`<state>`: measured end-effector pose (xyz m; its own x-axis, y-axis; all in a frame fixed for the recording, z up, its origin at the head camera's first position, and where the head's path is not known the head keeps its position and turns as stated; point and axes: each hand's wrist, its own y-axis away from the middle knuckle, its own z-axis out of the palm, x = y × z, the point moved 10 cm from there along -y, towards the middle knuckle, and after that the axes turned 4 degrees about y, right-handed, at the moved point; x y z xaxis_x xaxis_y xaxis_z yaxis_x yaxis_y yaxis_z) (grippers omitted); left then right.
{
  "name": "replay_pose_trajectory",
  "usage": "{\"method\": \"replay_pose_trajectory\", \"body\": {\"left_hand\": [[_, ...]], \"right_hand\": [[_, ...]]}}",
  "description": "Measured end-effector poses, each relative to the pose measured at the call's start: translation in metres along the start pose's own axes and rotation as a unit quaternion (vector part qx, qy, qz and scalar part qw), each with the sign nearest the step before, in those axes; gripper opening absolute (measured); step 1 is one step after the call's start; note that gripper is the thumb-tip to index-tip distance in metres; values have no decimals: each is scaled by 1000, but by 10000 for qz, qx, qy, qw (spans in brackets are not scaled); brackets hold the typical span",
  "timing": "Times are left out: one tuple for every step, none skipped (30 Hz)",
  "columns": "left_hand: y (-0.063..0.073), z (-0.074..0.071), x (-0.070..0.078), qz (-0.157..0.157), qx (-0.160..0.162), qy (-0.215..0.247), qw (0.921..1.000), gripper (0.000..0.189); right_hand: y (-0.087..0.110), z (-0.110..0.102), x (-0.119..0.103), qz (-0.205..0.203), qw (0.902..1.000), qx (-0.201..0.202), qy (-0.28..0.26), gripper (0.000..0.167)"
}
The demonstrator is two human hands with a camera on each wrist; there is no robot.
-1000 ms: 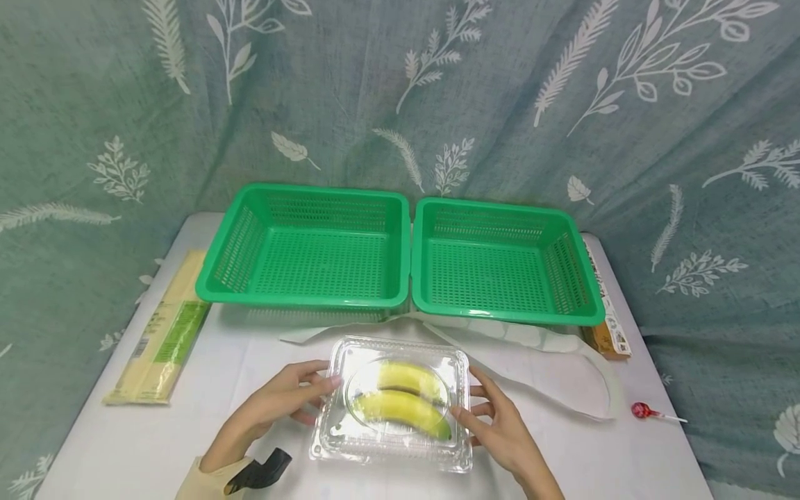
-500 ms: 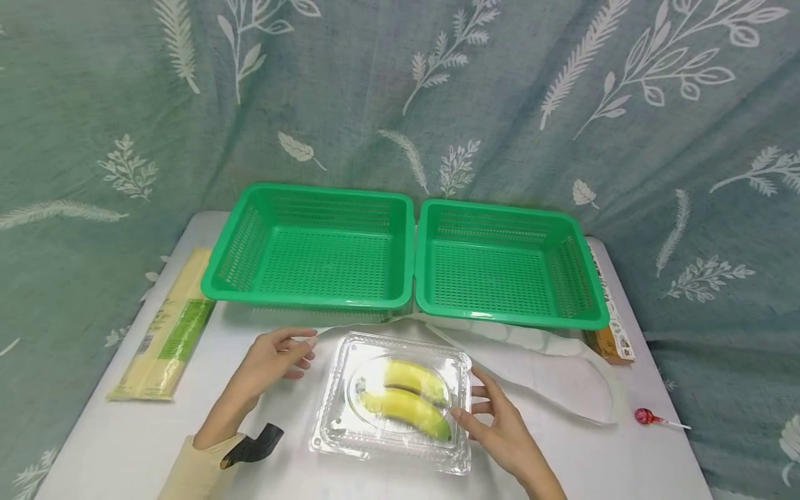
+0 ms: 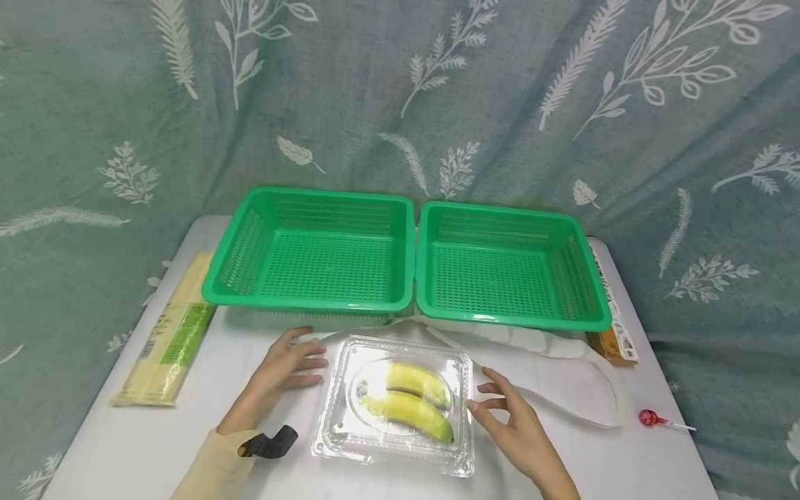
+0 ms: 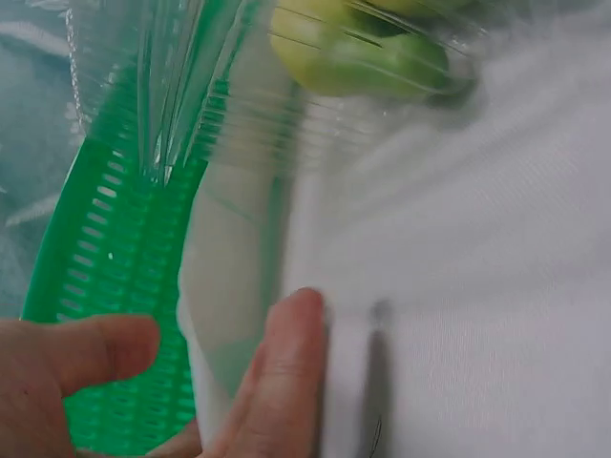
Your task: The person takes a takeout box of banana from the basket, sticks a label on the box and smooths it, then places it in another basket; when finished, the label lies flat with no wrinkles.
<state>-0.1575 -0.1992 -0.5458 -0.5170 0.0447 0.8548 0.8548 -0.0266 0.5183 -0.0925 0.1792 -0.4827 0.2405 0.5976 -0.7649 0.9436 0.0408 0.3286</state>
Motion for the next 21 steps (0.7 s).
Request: {"method": "replay_pose_trajectory", "body": {"left_hand": [[-1, 0, 0, 11, 24, 44, 10000, 68], [-3, -1, -1, 18, 39, 82, 10000, 66], [-4, -1, 0, 34, 57, 137, 9999, 64], [-5, -1, 0, 48, 77, 166, 9998, 62], [-6, -2, 0, 69, 115, 171, 9998, 60], [-8, -2, 0, 89, 150, 169, 9997, 58], [-9, -3, 0, 101, 190, 174, 9996, 56], [-9, -4, 0, 116, 228, 156, 9996, 55], [-10, -4, 0, 140, 274, 150, 9994, 53], [-11, -5, 0, 160, 334, 141, 9992, 52], [-11, -7, 1, 181, 405, 157, 9989, 50], [-11, -8, 1, 206, 465, 177, 9985, 49], [-11, -8, 1, 228, 514, 212, 9982, 48], [-11, -9, 1, 245, 555, 261, 9978, 47], [-11, -10, 1, 261, 589, 349, 9973, 46], [-11, -11, 1, 271, 621, 428, 9968, 46], [-11, -12, 0, 268, 652, 501, 9963, 45], [-11, -12, 0, 265, 673, 568, 9958, 45], [-11, -13, 0, 257, 697, 628, 9953, 45], [-11, -14, 0, 250, 725, 673, 9948, 46], [-11, -14, 0, 250, 765, 705, 9943, 46]], "right_hand": [[0, -2, 0, 3, 10000, 24, 15, 71], [0, -3, 0, -4, 10000, 32, 13, 70], [1, -4, -1, -38, 10000, 40, 20, 69], [1, -5, -3, -78, 9999, 64, 39, 69], [1, -6, -4, -132, 9999, 89, 49, 68], [1, -7, -6, -169, 9998, 130, 47, 66], [1, -8, -7, -216, 9996, 165, 37, 65], [1, -9, -9, -274, 9994, 203, 43, 65], [1, -10, -10, -312, 9992, 239, 55, 63], [1, -10, -12, -350, 9990, 278, 60, 62], [1, -11, -13, -391, 9988, 302, 57, 62], [0, -11, -14, -412, 9986, 330, 59, 61], [0, -12, -16, -441, 9984, 341, 60, 60], [0, -12, -18, -476, 9982, 357, 75, 60], [-1, -12, -20, -511, 9979, 371, 105, 59], [-1, -12, -24, -594, 9974, 390, 143, 58], [-1, -13, -28, -725, 9963, 401, 206, 57], [-1, -13, -33, -860, 9950, 430, 284, 56], [-1, -14, -39, -1025, 9929, 465, 373, 55], [0, -14, -45, -1206, 9902, 514, 476, 53], [0, -15, -51, -1377, 9872, 556, 581, 52]]}}
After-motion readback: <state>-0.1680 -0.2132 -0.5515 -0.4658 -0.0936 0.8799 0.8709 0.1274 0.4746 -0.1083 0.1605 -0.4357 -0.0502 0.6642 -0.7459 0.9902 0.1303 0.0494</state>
